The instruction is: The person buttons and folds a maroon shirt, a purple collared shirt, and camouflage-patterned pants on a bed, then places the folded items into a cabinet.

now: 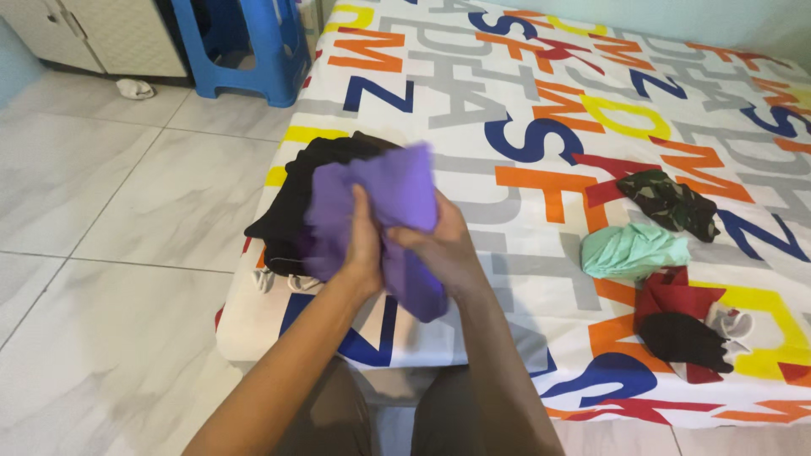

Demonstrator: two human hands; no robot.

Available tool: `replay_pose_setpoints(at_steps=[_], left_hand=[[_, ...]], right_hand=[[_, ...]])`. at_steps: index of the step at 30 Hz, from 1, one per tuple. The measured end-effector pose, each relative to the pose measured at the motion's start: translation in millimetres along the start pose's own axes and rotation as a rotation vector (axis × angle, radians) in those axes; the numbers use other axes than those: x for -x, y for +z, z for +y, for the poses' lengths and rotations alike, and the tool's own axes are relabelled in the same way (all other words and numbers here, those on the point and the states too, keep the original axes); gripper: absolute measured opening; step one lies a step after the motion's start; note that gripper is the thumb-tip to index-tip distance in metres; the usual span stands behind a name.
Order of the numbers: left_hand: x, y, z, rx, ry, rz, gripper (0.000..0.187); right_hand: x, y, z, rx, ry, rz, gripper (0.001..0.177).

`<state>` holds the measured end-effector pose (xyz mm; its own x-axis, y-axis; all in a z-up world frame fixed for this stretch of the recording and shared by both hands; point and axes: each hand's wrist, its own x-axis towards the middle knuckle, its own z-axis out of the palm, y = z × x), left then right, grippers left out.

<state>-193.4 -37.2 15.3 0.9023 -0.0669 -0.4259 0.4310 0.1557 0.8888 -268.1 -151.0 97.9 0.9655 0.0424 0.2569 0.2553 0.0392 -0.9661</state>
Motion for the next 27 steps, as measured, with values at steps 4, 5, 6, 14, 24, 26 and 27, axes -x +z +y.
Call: replay_pose_setpoints(at_steps=[4,5,6,14,24,26,27], left_hand=[[2.8,0.8,26.5,0.460,0.168,-0.180,0.089],[3.3,0.5,28.5,0.551,0.172,-0.252,0.088],[4.0,0.3,28.0,0.625,0.171,-0.335,0.088],[29.5,18.2,-35.4,0.926,0.034,-0.739,0.088],[-83.1,11.0,-14.0,0.555,0.130,-0.841,0.083],[-89.4,33.2,-21.9,-0.300,0.524,-0.364,0.101],[-82.3,46.0,-33.8,-0.302,0.526,-0.366,0.101]], right_hand=[[23.6,28.0,-74.3,0.802,-0.199,-0.205,0.077],[31.5,32.3,-79.2,1.042,-0.336,-0.324,0.086],[37.4,30.3,-80.5,1.044,-0.337,-0.321,0.086],[60.1,-50.2,-8.9,0.184,0.362,0.342,0.088],[15.4,-165.4,65.5,0.523,-0.134,0.301,0.072],[5.0,-175.6,85.7,1.086,0.390,0.417,0.080],[2.8,-174.1,97.5,1.085,0.390,0.419,0.080]])
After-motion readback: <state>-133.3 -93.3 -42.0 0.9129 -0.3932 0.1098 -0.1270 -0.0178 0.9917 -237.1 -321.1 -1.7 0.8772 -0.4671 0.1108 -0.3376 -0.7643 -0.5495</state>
